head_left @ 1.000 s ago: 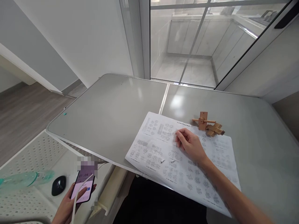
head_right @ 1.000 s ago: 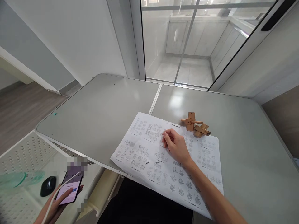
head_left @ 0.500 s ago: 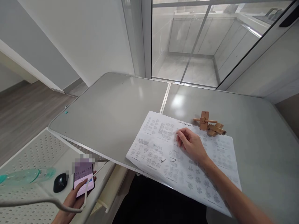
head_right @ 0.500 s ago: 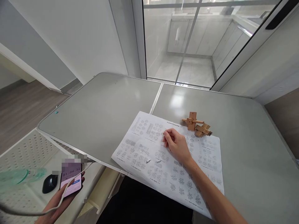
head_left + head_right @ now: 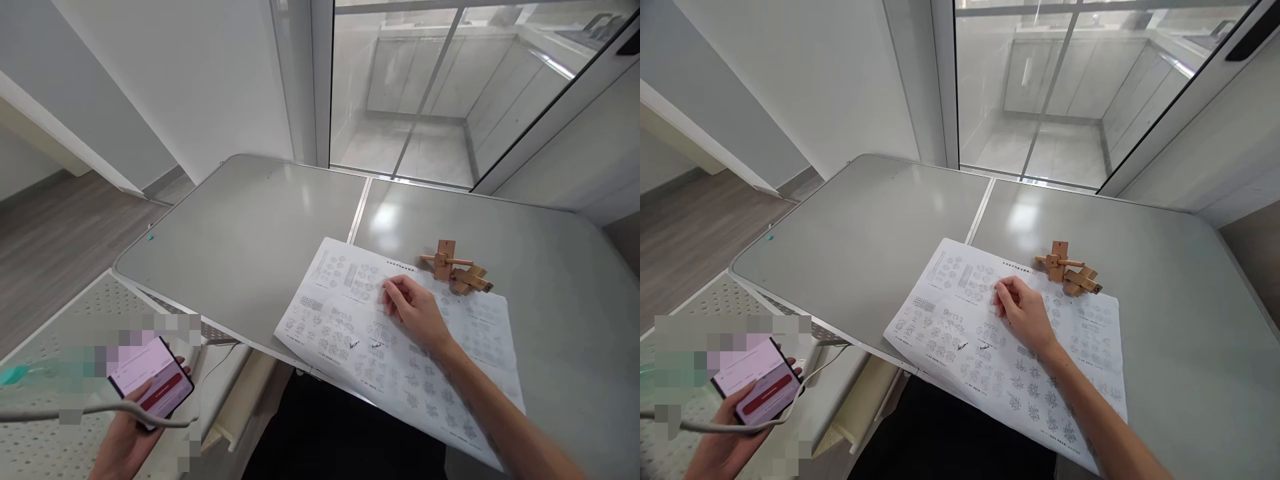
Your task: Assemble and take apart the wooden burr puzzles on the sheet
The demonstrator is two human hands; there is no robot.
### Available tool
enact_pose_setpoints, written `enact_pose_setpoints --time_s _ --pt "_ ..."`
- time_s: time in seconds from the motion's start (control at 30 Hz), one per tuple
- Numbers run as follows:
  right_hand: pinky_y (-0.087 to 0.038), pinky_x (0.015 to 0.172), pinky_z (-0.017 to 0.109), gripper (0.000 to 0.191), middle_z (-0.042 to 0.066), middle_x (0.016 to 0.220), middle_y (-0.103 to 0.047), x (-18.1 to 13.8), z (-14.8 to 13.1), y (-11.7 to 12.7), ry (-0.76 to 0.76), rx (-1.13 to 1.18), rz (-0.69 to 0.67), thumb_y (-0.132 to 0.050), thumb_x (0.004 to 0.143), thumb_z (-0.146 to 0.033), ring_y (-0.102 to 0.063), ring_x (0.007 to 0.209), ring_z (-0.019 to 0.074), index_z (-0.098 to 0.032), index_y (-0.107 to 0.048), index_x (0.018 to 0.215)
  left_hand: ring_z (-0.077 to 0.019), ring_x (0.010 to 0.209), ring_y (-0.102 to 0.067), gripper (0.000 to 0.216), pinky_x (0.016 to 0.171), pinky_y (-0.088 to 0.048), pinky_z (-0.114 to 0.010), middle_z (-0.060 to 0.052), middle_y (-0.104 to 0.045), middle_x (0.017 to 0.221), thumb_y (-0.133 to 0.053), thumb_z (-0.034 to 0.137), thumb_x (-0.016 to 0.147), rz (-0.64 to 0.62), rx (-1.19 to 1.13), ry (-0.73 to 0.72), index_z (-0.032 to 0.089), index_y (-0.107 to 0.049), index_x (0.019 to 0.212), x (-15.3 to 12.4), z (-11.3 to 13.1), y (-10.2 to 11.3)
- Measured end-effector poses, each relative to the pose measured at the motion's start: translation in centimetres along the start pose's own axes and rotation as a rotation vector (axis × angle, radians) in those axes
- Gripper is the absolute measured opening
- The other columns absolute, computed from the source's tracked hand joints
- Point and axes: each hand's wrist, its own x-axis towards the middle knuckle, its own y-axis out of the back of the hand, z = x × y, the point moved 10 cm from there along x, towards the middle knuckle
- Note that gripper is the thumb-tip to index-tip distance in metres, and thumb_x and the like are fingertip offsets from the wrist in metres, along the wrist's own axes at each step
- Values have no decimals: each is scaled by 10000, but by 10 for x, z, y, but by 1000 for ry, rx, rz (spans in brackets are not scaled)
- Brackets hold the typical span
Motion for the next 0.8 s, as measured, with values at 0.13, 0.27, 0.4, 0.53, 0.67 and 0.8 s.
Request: enact_pose_setpoints --time_s 0.13,0.27,0.4,0.53,0.67,0.8 --pt "-460 460 278 397 29 741 -676 0 1 1 -2 7 -1 -582 1006 -610 -591 558 162 -235 -610 880 -346 842 -809 781 698 -701 -410 -76 -834 1043 -766 374 648 -111 -131 -34 263 -646 1412 -26 31 -46" --pt "-464 467 277 401 30 737 -678 0 0 1 -3 0 2 -584 1006 -609 -587 554 159 -232 -610 873 -369 775 -795 829 672 -697 -471 -107 -827 992 -808 519 618 -156 -120 -44 222 -661 1378 -34 44 -67" --pt "-456 460 270 399 28 732 -668 0 1 1 -3 5 5 -585 1009 -602 -580 552 155 -228 -609 873 -401 763 -786 866 661 -689 -502 -135 -819 1023 -861 623 528 -179 -53 -68 208 -709 1274 -37 54 -73" --pt "-455 466 266 394 27 737 -667 0 2 1 -1 14 2 -582 1014 -595 -576 555 151 -227 -608 874 -427 771 -779 883 672 -682 -513 -162 -810 940 -872 704 506 -208 5 -76 187 -726 1206 -37 61 -77" --pt "-455 467 268 405 32 741 -671 0 1 1 2 14 1 -580 1012 -604 -579 554 153 -225 -606 873 -437 785 -778 878 680 -681 -524 -174 -805 935 -863 718 534 -219 19 -89 179 -724 1212 -38 66 -79" --pt "-458 471 272 404 35 749 -674 0 -1 1 5 6 0 -579 1012 -604 -580 551 153 -226 -606 873 -455 818 -784 869 685 -682 -551 -183 -810 1001 -844 732 574 -221 35 -130 189 -713 1240 -42 72 -79"
